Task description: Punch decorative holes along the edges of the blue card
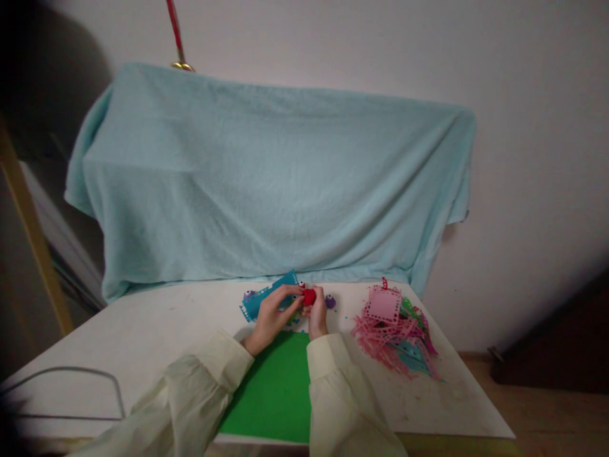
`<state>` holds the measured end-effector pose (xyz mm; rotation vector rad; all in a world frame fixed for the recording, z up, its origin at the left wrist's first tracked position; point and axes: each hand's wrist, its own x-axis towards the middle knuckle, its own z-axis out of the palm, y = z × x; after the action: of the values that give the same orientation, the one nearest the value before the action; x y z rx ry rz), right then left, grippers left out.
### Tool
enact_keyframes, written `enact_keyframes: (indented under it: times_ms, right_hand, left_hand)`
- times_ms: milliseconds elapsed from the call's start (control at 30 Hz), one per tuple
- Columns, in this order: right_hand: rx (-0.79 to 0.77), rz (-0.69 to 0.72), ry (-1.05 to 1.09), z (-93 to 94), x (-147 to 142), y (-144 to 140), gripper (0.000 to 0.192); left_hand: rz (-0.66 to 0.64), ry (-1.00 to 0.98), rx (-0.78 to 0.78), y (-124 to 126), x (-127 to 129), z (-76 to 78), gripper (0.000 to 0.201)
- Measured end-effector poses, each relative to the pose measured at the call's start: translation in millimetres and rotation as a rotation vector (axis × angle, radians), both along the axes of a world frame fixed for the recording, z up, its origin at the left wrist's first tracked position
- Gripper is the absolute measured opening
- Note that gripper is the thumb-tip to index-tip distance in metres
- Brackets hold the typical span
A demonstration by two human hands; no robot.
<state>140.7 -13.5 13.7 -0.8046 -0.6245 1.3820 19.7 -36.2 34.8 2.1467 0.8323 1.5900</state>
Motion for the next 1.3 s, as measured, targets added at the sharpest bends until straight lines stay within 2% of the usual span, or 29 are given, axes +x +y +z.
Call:
enact_keyframes:
  times_ms: [100, 267, 467, 733, 1033, 1200, 1300]
  right_hand:
    - [-0.010, -0.139, -0.110, 0.8, -0.3, -2.5, 0.033]
    - [0.092, -0.274, -0.289, 1.7, -1.7, -8.0, 0.038]
    - [0.192, -0.147, -0.345, 7.6, -4.9, -13.7, 0.045]
    - [0.194, -0.189, -0.287, 21.0, -5.0, -21.0, 0.046]
    - [0.217, -0.206, -0.327, 20.5, -5.5, -23.9, 0.043]
    - [0.251, -0.091, -0.195, 19.5, -5.6, -19.1, 0.048]
    - [0.290, -0.016, -0.125, 19.6, -5.7, -15.4, 0.048]
  left_hand:
    - [-0.005, 0.003, -0.012, -1.1, 0.1, 1.4, 0.012]
    - [0.002, -0.022, -0.025, -3.1, -0.5, 4.7, 0.010]
    - [-0.008, -0.012, 0.004, -4.8, -0.3, 6.7, 0.010]
    - [0.009, -0.014, -0.004, -4.5, 0.4, 5.4, 0.009]
    - [0.080, -0.076, -0.038, -1.1, 1.4, 3.1, 0.008]
    - [0.129, -0.060, -0.005, 4.2, 0.1, -1.1, 0.004]
    - [0.216, -0.001, 0.052, 4.9, -0.3, -2.9, 0.008]
